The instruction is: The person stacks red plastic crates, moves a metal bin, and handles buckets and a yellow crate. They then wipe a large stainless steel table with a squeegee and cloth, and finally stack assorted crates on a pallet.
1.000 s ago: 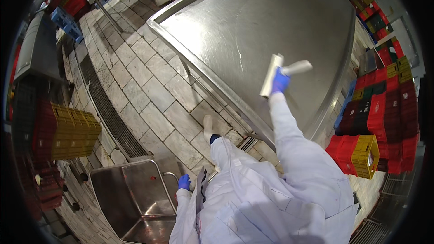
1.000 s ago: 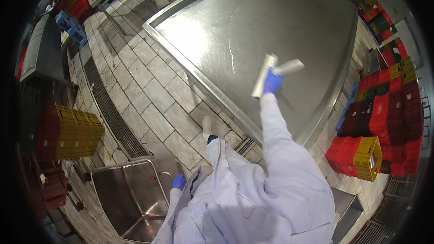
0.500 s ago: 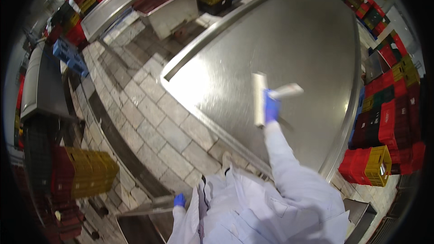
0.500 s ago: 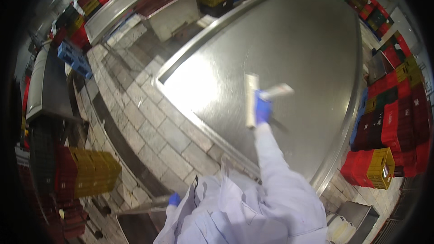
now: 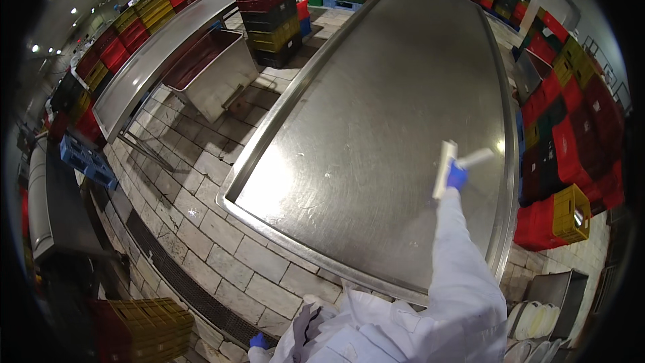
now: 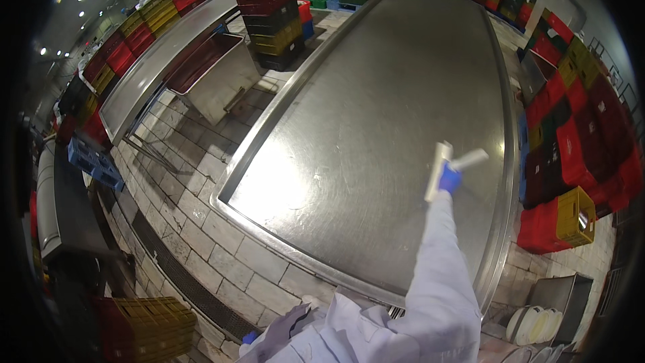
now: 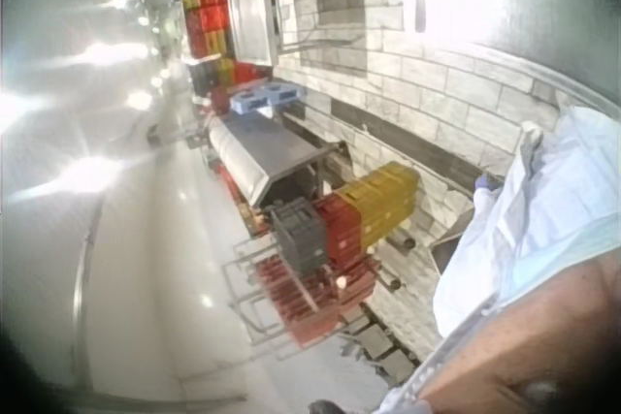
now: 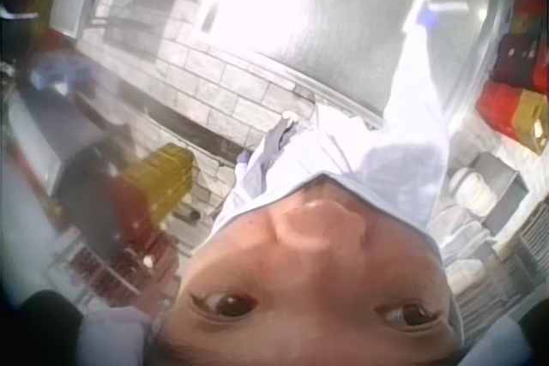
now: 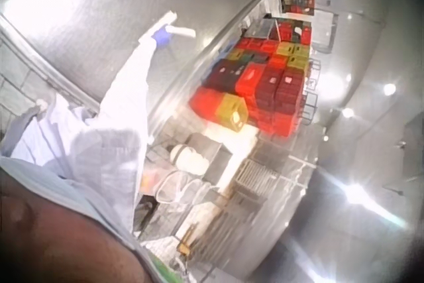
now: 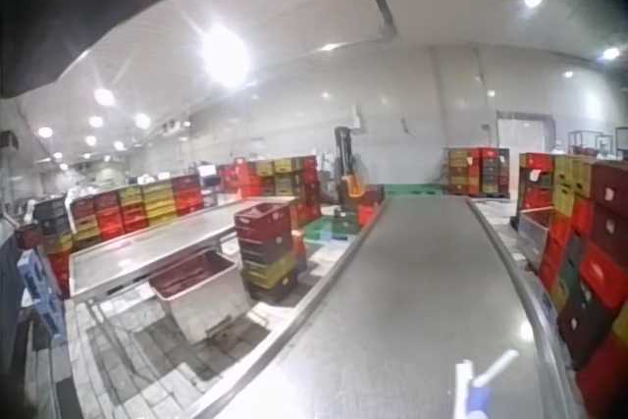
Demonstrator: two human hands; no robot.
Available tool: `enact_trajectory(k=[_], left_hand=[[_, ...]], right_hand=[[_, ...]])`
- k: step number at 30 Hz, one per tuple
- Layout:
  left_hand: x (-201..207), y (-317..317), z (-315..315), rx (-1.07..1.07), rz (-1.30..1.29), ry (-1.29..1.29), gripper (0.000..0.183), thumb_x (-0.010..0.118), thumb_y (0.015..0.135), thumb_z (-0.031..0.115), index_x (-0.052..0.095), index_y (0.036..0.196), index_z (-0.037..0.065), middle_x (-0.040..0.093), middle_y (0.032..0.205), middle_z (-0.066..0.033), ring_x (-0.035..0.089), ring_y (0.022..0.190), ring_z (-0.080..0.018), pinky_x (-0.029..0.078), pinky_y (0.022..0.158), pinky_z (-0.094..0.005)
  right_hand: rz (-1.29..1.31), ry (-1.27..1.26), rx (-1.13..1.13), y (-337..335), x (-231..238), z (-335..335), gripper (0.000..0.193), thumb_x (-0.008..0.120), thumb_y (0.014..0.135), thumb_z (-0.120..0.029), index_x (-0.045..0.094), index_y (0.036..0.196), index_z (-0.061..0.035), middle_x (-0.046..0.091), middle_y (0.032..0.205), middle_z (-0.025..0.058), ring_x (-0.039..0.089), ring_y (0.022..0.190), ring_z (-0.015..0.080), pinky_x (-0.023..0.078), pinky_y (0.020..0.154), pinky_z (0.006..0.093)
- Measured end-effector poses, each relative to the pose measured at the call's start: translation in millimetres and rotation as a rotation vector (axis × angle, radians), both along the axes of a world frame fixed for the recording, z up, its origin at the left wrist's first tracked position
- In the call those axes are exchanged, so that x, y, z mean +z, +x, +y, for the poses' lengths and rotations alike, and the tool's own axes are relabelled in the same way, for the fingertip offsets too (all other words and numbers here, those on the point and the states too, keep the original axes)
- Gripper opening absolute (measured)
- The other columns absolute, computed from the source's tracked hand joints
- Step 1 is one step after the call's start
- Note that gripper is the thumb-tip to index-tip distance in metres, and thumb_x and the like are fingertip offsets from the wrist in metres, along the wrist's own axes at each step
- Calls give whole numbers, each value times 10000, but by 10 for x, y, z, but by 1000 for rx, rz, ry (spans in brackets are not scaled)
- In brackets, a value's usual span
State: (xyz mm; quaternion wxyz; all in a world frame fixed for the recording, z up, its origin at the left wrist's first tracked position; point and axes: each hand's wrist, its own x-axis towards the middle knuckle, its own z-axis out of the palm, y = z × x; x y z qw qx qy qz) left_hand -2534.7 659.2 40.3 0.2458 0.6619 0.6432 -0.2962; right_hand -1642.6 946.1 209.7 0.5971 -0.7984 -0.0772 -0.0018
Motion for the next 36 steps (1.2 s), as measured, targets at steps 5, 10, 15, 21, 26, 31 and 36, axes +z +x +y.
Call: enact_trajectory(k=[5,10,15,21,26,31,36], left_hand=[[261,87,499,31,-206,121,399,681,699,203,531,1035,51,631,851,-128,615,751,-276,515,655,-398],[109,470,877,559,-524,-5,349,637,746,222,542,1024,34,611,802,-137,609,702,-266,505,541,-404],[164,616,805,134,-426,5,312,612,749,263,562,983,61,619,818,-156,618,726,-290,503,569,-419],[157,214,425,111,-83,-81,265,608,728,295,568,908,104,638,910,-191,616,848,-367,488,725,-481],[428,157,409,154,-22,-136,255,606,730,289,570,905,107,637,910,-194,617,850,-369,489,729,-479],[773,280,194,211,34,-188,245,605,731,282,572,902,110,637,910,-197,617,851,-371,490,732,-477],[868,394,228,210,63,-200,234,603,732,276,575,898,113,637,910,-200,617,853,-373,491,735,-475]], right_hand=[[378,-130,748,-2577,913,1316,485,495,847,-410,567,1015,39,626,821,138,617,774,240,461,653,370],[370,-77,1246,-4096,431,1318,455,686,785,-263,551,1141,-13,630,1014,103,588,985,205,451,865,310],[378,-187,1374,-3981,615,1190,412,649,809,-328,560,1057,-11,626,983,81,575,967,193,442,841,320],[365,275,291,-1513,910,851,354,548,851,-376,544,872,-23,564,731,65,561,655,165,461,570,323],[-84,-134,-510,1411,168,-516,469,690,761,-379,587,935,44,646,821,184,636,714,317,502,611,412],[-185,-280,-649,2172,-254,-492,510,732,712,-438,628,882,32,661,848,181,643,780,334,501,666,425],[-154,-315,-81,2163,-79,1206,631,728,719,-461,583,1067,45,611,1083,198,597,980,287,458,814,369]])
